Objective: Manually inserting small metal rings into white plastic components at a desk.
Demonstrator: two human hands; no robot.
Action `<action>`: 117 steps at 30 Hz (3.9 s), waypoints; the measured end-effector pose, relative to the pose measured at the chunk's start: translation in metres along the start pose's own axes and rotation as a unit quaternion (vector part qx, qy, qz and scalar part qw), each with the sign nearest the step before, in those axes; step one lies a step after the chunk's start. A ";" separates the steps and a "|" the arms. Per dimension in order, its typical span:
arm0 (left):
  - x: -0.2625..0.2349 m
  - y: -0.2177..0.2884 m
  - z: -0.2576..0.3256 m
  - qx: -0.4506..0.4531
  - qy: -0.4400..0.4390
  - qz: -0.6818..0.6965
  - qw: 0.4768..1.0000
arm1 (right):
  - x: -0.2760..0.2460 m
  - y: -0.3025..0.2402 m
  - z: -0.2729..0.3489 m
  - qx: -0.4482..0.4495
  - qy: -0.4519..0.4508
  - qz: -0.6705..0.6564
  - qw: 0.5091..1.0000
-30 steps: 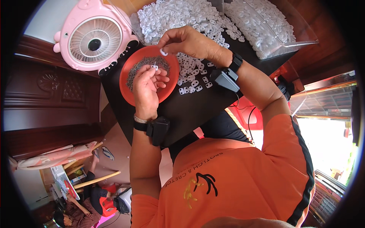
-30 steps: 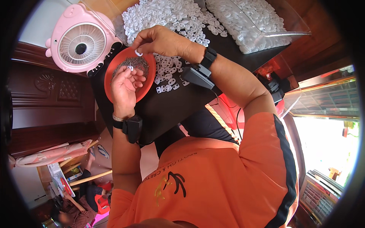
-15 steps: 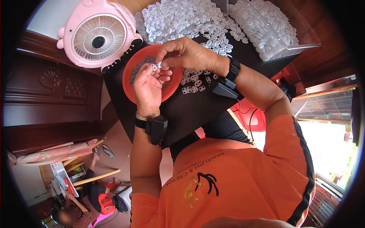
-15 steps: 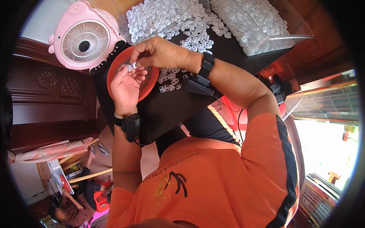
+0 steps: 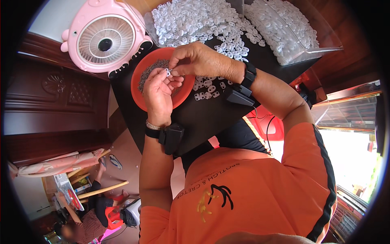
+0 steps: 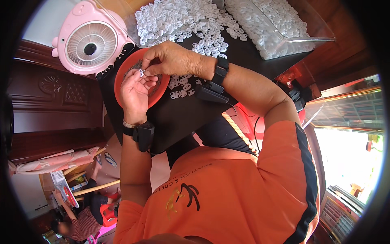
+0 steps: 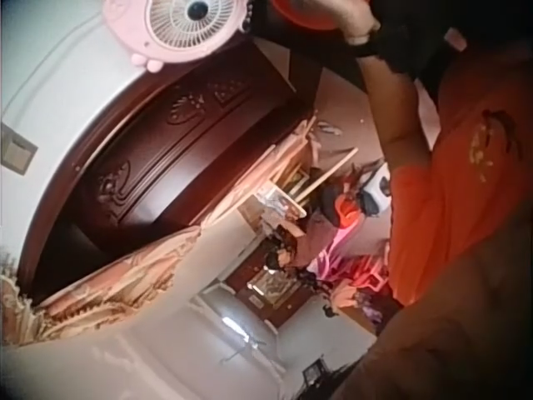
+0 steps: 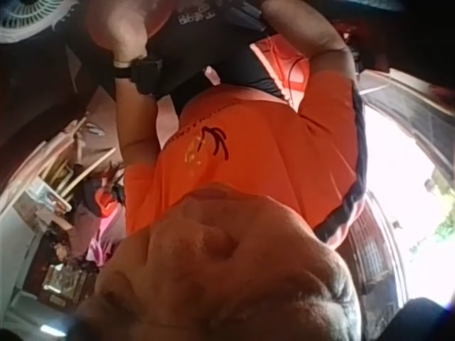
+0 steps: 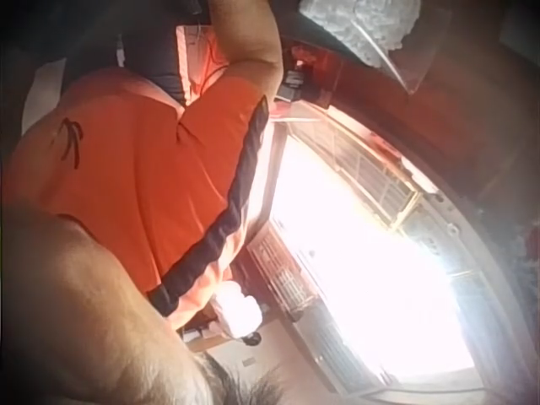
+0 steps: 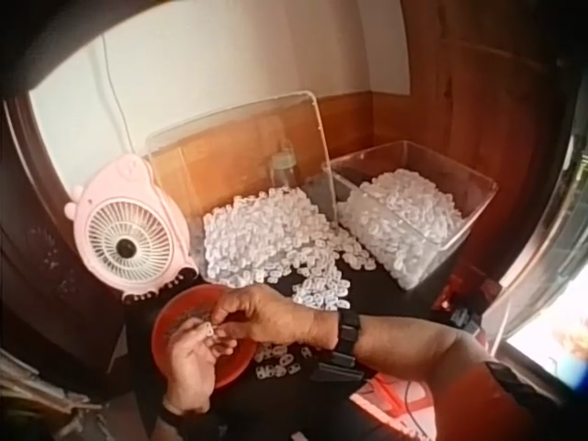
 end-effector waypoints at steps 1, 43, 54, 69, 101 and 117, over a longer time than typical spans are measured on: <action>0.001 0.001 0.000 0.000 0.000 0.000 1.000 | 0.000 -0.001 0.000 -0.008 -0.001 -0.002 1.000; 0.002 0.010 0.007 0.038 0.082 -0.059 0.994 | 0.011 -0.012 0.001 0.003 -0.057 -0.092 0.994; 0.007 0.009 0.007 0.023 0.061 -0.090 0.994 | -0.010 0.014 0.002 0.062 0.001 -0.201 0.978; 0.013 0.007 0.008 0.006 0.062 -0.142 0.988 | -0.013 0.012 0.003 0.061 0.011 -0.211 0.975; 0.017 0.007 0.009 -0.003 0.018 -0.140 0.990 | -0.002 -0.013 0.003 -0.034 -0.001 -0.037 0.999; 0.009 0.004 0.009 0.011 0.057 -0.075 0.995 | 0.010 -0.035 0.007 -0.076 0.062 0.234 0.967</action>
Point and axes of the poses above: each hand's wrist, its own z-axis away from the middle knuckle, its own x-axis out of the palm, y = z × x, the point moved 7 cm from there along -z, towards the middle knuckle, and after that the axes turned 15 degrees about -y, right-handed, at the moved point
